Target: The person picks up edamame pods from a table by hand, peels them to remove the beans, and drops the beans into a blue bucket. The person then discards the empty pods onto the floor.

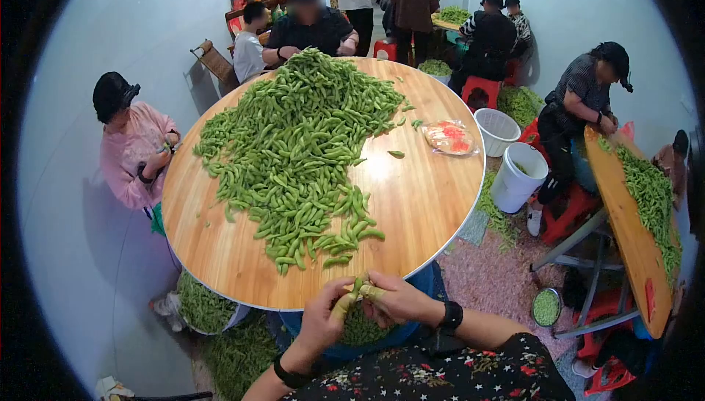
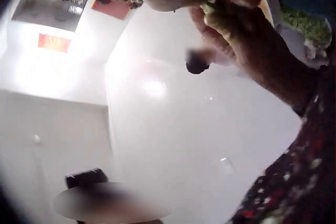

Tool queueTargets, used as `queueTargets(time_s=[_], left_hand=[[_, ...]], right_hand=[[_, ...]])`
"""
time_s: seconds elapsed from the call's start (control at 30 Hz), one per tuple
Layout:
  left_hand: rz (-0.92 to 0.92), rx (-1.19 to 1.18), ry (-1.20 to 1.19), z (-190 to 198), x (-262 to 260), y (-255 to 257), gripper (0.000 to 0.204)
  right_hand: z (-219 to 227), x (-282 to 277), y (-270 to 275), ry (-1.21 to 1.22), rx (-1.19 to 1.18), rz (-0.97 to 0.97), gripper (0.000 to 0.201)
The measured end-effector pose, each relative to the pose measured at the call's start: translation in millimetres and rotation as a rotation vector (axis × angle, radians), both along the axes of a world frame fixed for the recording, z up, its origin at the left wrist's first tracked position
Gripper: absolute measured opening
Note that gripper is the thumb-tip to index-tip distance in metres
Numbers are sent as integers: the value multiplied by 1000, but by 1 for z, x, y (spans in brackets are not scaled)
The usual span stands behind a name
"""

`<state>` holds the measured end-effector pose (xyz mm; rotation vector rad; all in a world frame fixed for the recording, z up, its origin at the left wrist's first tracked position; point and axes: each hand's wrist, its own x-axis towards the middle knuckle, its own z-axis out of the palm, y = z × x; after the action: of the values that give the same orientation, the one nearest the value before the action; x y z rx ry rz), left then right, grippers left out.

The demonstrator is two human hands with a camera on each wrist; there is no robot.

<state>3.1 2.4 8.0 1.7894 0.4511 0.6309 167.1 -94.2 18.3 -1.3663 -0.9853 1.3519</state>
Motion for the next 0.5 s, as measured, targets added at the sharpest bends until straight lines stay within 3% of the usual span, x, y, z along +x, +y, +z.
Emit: queueTargets(time_s=[0.03, 0.07, 0.1, 0.17, 0.23, 0.27, 0.3, 0.33, 0.37, 0.43, 0.5], left_hand=[[3, 0, 2, 5, -2, 4, 21], [-109, -398, -17, 10, -5, 8, 23], [-220, -798, -38, 12, -8, 10, 25], [-263, -864, -96, 3, -7, 11, 24], [-135, -629, 30, 0, -6, 12, 24], [-136, -628, 32, 0, -4, 13, 24], [-65, 3, 4, 1, 0, 13, 25], [11, 633, -25, 2, 2, 13, 26], [10, 631, -25, 2, 3, 12, 26], [34, 711, 76, 5, 2, 11, 31], [27, 649, 79, 7, 2, 10, 27]], right_hand=[[-1, 6, -1, 285, -23, 101, 24], [-2, 10, -2, 571, -48, 202, 24], [-5, 11, -2, 574, -49, 202, 24], [-10, 13, -2, 672, -75, 267, 25], [-13, 12, 0, 624, -86, 211, 24], [-13, 10, 2, 576, -97, 154, 24], [-11, 7, 3, 578, -97, 153, 24], [-7, 3, 2, 335, -54, 104, 24], [-3, 0, 1, 91, -13, 56, 25], [1, -1, 0, 30, -18, 45, 23], [1, 0, 0, -71, 66, 64, 22]])
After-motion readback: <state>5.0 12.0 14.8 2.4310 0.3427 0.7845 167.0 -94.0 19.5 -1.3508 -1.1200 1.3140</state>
